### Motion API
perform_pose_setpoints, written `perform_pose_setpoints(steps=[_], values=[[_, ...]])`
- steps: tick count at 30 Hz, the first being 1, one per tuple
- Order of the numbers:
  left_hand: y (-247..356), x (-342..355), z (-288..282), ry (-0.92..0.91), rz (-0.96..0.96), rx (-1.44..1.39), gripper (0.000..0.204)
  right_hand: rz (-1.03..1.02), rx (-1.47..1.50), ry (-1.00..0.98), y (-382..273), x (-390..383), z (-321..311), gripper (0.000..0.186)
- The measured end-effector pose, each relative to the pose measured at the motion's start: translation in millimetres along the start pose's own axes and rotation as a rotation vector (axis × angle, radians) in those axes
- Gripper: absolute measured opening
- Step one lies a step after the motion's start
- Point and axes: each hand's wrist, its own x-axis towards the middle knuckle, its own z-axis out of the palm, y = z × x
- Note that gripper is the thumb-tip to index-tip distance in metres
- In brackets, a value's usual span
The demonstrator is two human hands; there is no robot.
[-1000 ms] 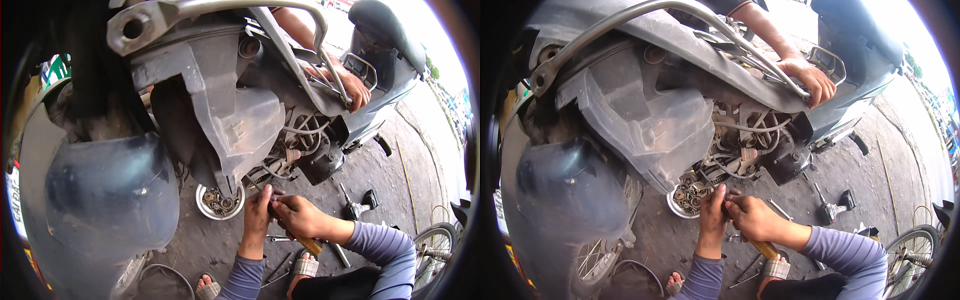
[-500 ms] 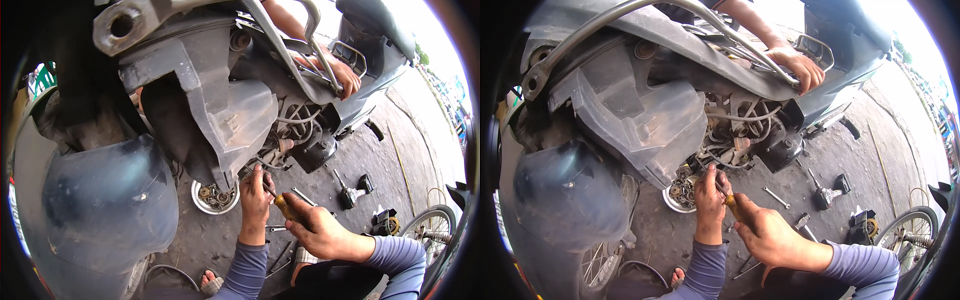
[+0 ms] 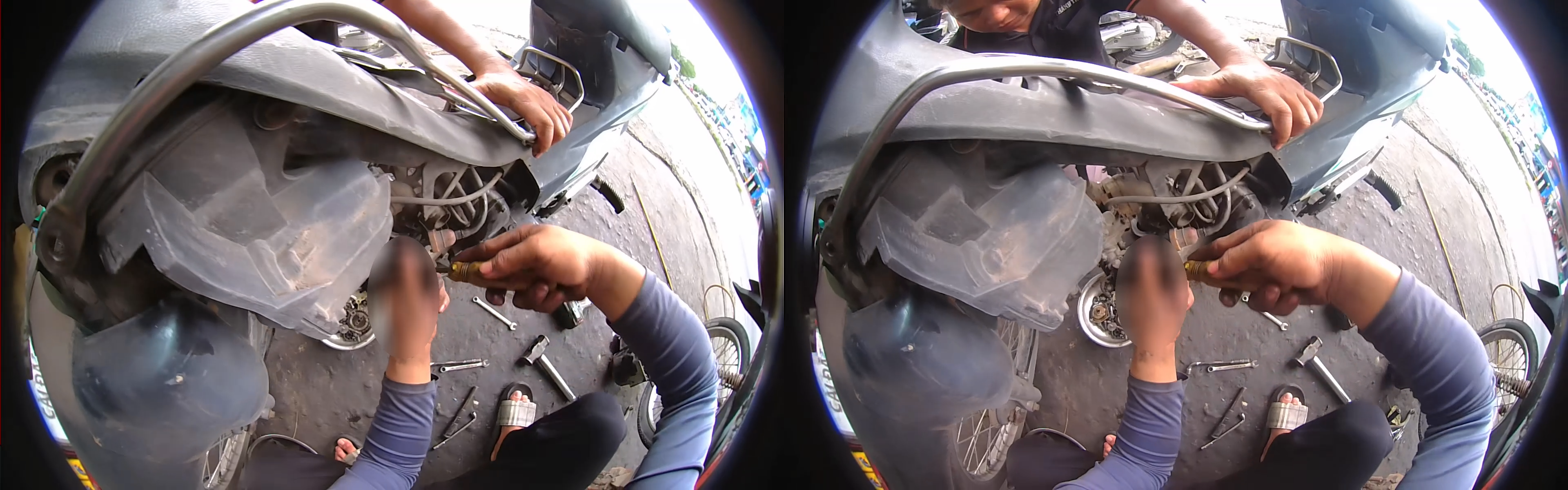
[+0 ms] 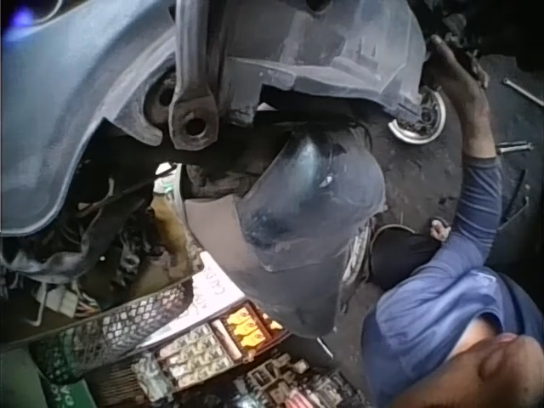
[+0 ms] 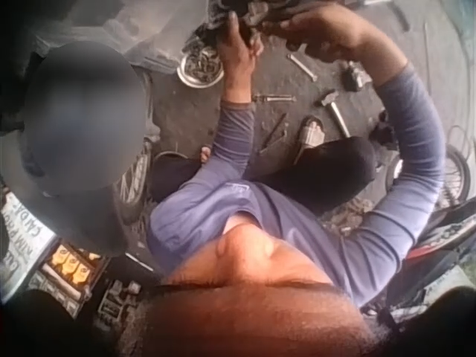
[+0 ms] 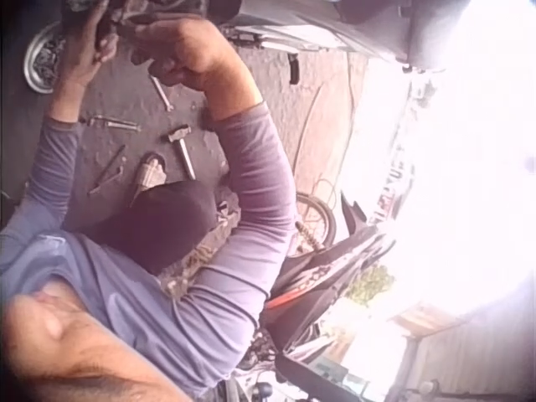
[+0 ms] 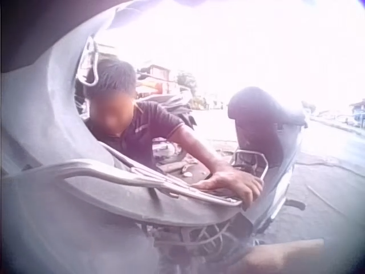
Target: Repair a motorcycle engine using various tools.
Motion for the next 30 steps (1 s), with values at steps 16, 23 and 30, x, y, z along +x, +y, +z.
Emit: perform_pose_setpoints(steps=[16, 23, 30], values=[[26.8, -39.4, 15.8, -0.185, 1.215, 1.017, 0.046, -1.525, -0.195, 0.602, 72.2, 36.2, 44.0, 0.028], [30.0, -4.4, 36.3, -0.414, 1.035, 1.256, 0.031, -1.642, -0.177, 0.641, 69.3, 50.7, 30.4, 0.032], [25.4, 2.1, 42.7, -0.394, 1.11, 1.233, 0.028, -1.806, -0.472, 0.924, 51.7, -12.1, 23.3, 0.047]])
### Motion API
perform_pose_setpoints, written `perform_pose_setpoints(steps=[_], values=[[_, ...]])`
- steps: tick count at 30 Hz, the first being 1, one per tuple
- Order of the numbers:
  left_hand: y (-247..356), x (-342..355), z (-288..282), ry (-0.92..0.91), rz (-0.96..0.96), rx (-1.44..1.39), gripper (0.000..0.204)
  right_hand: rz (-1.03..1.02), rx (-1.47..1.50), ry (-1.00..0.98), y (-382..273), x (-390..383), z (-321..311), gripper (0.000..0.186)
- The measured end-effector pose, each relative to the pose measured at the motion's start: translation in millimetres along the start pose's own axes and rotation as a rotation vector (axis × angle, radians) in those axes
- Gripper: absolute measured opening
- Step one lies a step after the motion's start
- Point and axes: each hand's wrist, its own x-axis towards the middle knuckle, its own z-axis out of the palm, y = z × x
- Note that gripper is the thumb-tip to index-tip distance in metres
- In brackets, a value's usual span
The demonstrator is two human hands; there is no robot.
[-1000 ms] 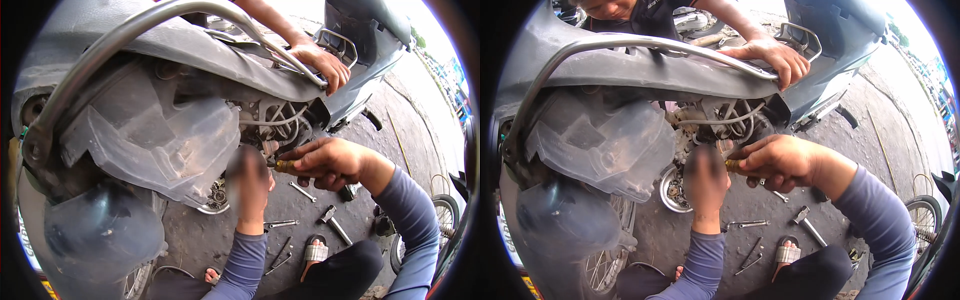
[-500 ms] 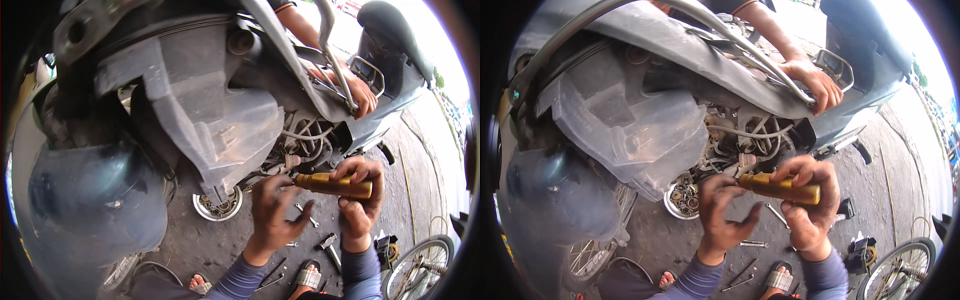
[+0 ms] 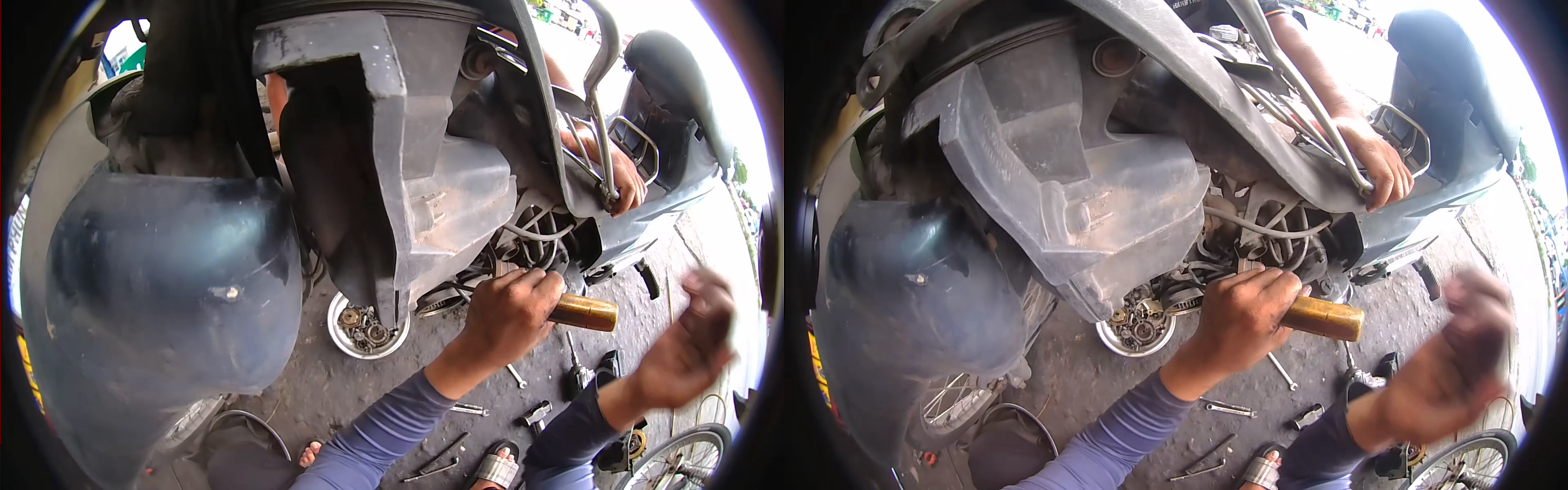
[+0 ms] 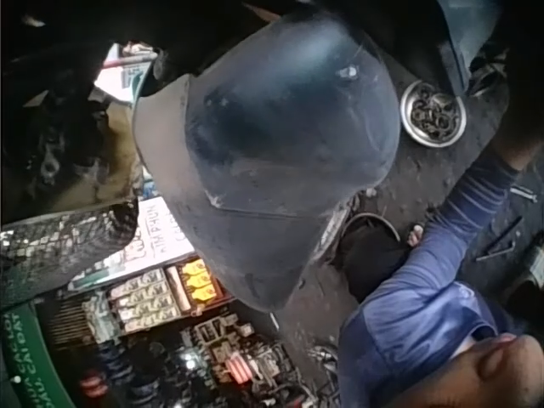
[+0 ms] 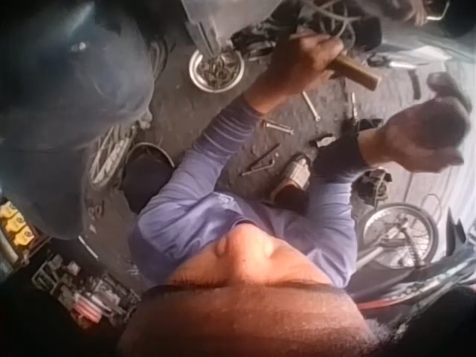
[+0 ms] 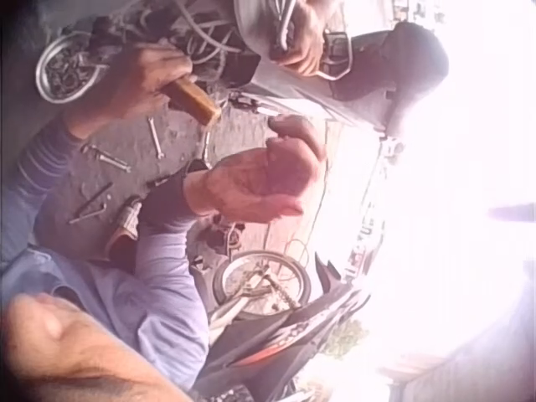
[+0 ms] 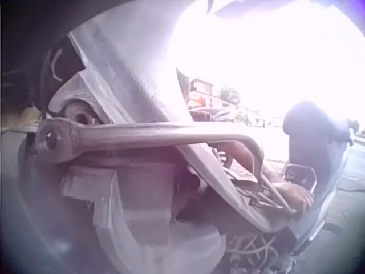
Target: Repair a motorcycle engine using various tools.
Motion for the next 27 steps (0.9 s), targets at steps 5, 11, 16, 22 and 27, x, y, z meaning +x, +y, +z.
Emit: perform_pose_setpoints(steps=[5, 11, 16, 22, 27], values=[[-43.3, -17.8, -7.9, 0.074, -0.087, 0.141, 0.024, -0.051, -0.163, -0.416, 40.0, 9.1, 47.0, 0.053], [2.4, -4.9, 4.5, 0.101, 0.074, 0.025, 0.017, 0.011, -0.01, -0.038, 6.8, 5.2, -4.9, 0.066], [2.0, -5.4, 0.1, 0.111, 0.041, 0.016, 0.018, 0.14, 0.099, -0.194, 17.7, -10.2, 22.9, 0.076], [3.3, 2.1, 0.3, 0.123, 0.004, -0.004, 0.023, 0.006, 0.074, 0.21, -0.7, 20.2, -16.0, 0.071], [-4.3, 11.2, 5.2, 0.173, -0.064, 0.064, 0.023, 0.098, -0.064, -0.309, 40.7, 21.5, 37.5, 0.066]])
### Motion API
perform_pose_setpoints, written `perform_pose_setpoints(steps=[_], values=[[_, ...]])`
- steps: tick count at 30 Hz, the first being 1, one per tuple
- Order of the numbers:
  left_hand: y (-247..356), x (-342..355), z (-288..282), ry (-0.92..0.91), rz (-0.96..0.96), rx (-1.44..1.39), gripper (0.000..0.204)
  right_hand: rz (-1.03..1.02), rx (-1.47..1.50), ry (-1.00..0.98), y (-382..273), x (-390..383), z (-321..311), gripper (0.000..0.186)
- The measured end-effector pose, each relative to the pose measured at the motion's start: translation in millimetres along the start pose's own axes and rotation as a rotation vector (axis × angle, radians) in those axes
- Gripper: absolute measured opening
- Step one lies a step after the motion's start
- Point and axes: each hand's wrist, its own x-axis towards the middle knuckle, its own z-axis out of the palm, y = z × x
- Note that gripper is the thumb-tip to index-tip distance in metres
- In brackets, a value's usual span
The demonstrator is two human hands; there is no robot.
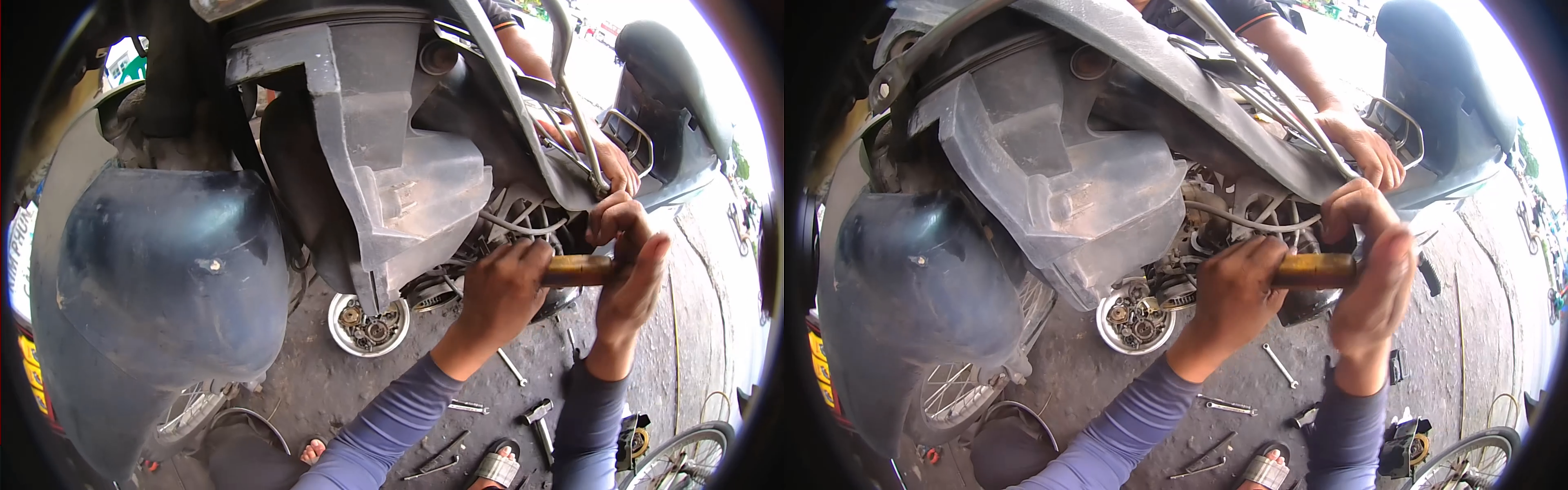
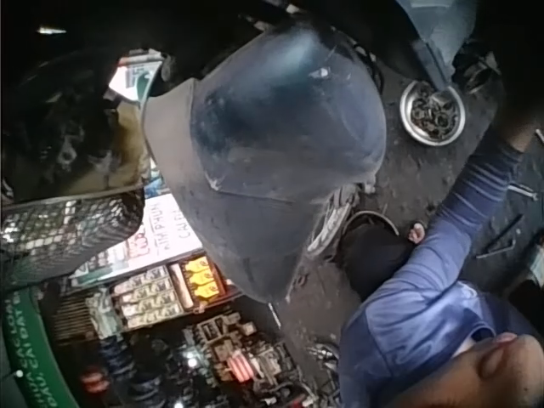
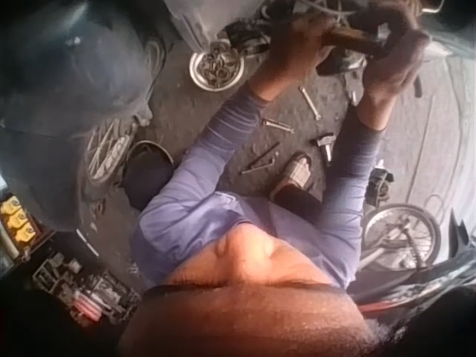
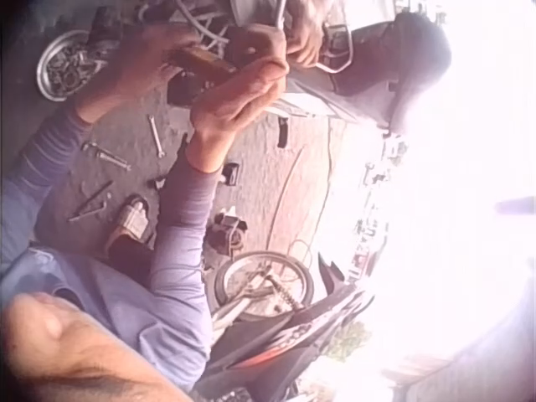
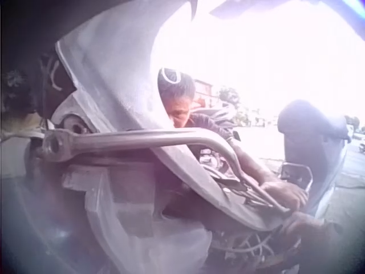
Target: Repair a motorcycle engine using various tools.
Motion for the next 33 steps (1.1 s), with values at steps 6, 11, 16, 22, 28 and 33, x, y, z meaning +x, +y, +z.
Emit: perform_pose_setpoints(steps=[6, 11, 16, 22, 28, 33], values=[[5.9, -4.2, 15.2, -0.031, 0.005, 0.036, 0.024, -0.032, 0.042, 0.421, 18.9, -24.4, -53.7, 0.063], [-21.9, -8.8, 5.5, -0.051, -0.09, 0.182, 0.025, 0.175, 0.136, 0.217, 41.7, -29.7, 2.4, 0.062], [6.1, -15.4, 4.5, -0.075, 0.033, 0.092, 0.021, 0.149, 0.376, 0.269, 14.5, -42.3, -8.7, 0.049], [14.8, -31.7, -10.2, 0.007, 0.022, -0.061, 0.017, 0.03, 0.963, 0.065, -10.9, -51.7, 30.4, 0.04], [9.3, -35.2, -19.8, 0.128, 0.154, -0.125, 0.023, -0.079, 0.83, 0.171, -37.9, -53.8, 42.3, 0.046], [2.5, -36.7, -17.5, 0.159, 0.126, -0.122, 0.03, -0.02, 0.915, 0.15, -37.0, -48.6, 52.4, 0.043]])
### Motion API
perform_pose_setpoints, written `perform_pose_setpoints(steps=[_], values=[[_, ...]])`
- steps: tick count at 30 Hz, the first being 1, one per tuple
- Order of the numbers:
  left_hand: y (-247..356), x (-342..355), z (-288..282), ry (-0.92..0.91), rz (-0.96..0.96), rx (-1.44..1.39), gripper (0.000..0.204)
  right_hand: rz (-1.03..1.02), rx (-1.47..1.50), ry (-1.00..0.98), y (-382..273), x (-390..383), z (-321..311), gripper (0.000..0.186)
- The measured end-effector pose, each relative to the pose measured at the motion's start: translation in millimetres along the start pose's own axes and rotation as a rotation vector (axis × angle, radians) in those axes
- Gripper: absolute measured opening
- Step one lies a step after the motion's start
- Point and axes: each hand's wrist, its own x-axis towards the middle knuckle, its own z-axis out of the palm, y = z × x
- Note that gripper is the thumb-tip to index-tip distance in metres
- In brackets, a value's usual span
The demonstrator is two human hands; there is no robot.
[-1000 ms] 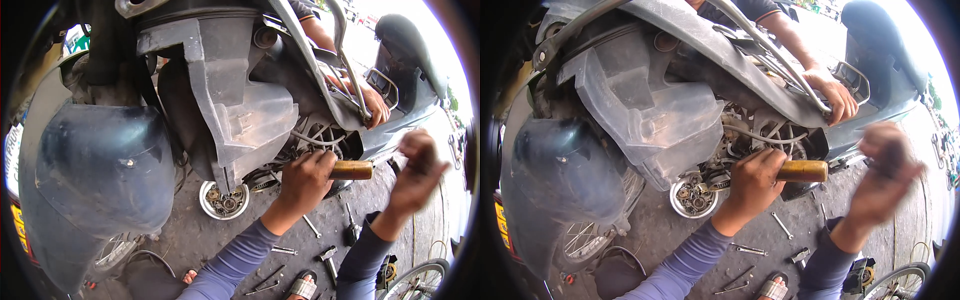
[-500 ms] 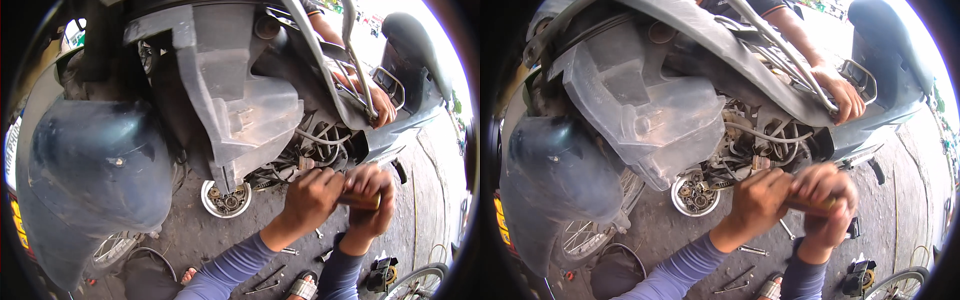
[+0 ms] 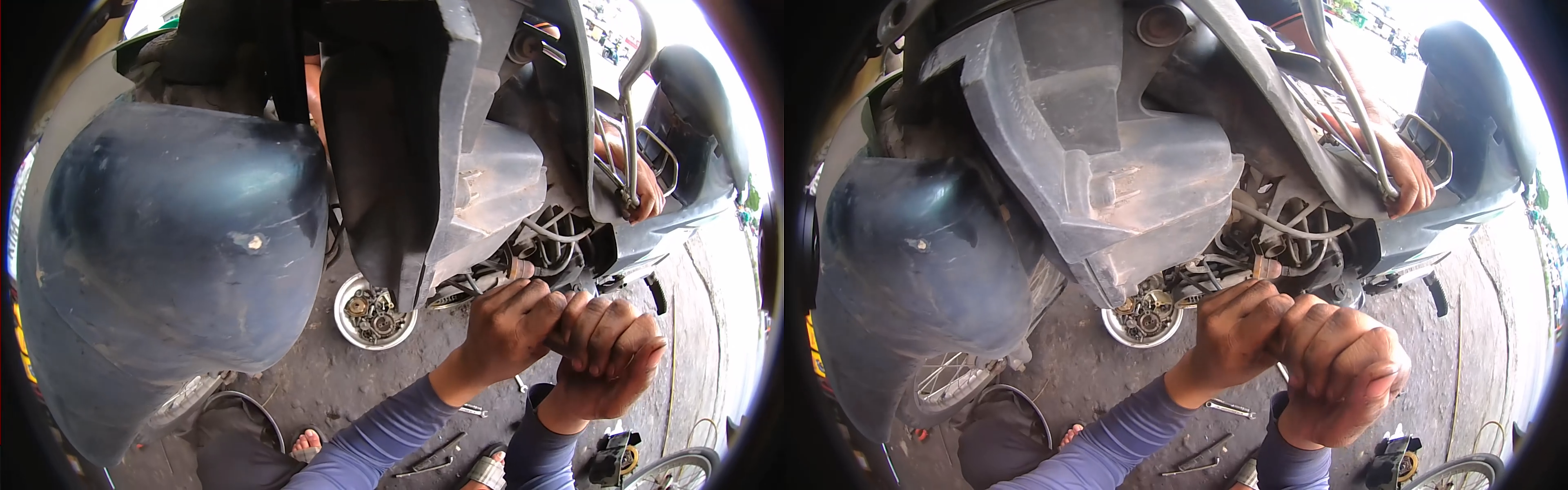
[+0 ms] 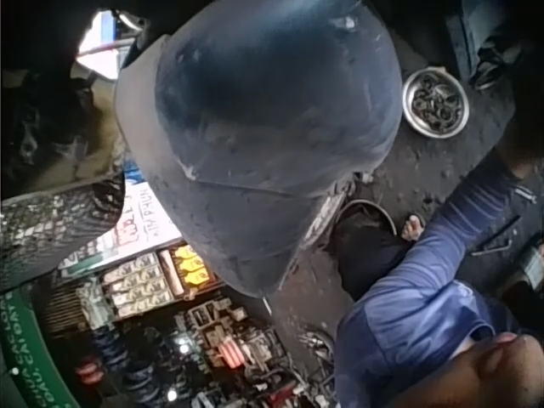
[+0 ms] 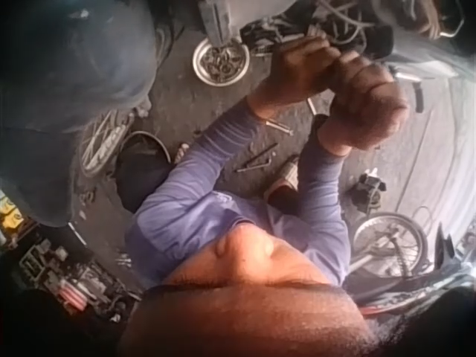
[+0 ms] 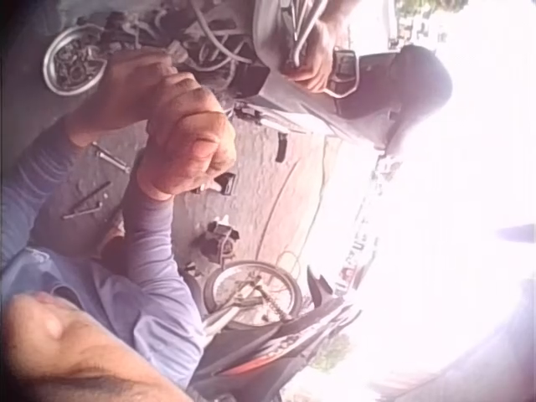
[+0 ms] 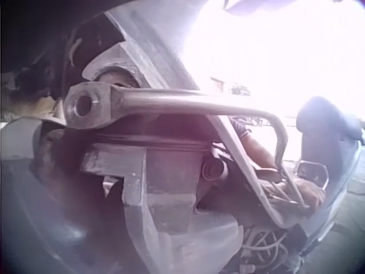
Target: Repair a motorcycle engine using various tools.
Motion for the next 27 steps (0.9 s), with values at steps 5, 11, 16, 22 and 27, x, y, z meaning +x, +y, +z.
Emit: perform_pose_setpoints(steps=[5, 11, 16, 22, 27], values=[[-0.6, 8.3, 3.4, -0.091, -0.038, 0.062, 0.028, -0.301, -0.503, 0.348, -54.7, 11.5, -21.7, 0.058], [-6.6, 24.9, 7.4, -0.035, -0.104, 0.06, 0.028, -0.093, -0.698, 0.016, -10.5, 39.4, -39.1, 0.072], [-19.5, 10.5, 24.3, -0.072, -0.157, 0.204, 0.021, 0.053, -1.151, -0.206, -10.1, 41.0, -25.0, 0.055], [-18.6, 15.8, 12.1, -0.06, -0.088, 0.212, 0.016, -0.171, -0.802, 0.291, -45.2, 32.5, -59.8, 0.068], [13.6, 10.0, 10.8, -0.129, -0.063, 0.095, 0.018, -0.036, -0.175, 0.0, -2.3, 6.7, -38.1, 0.044]])
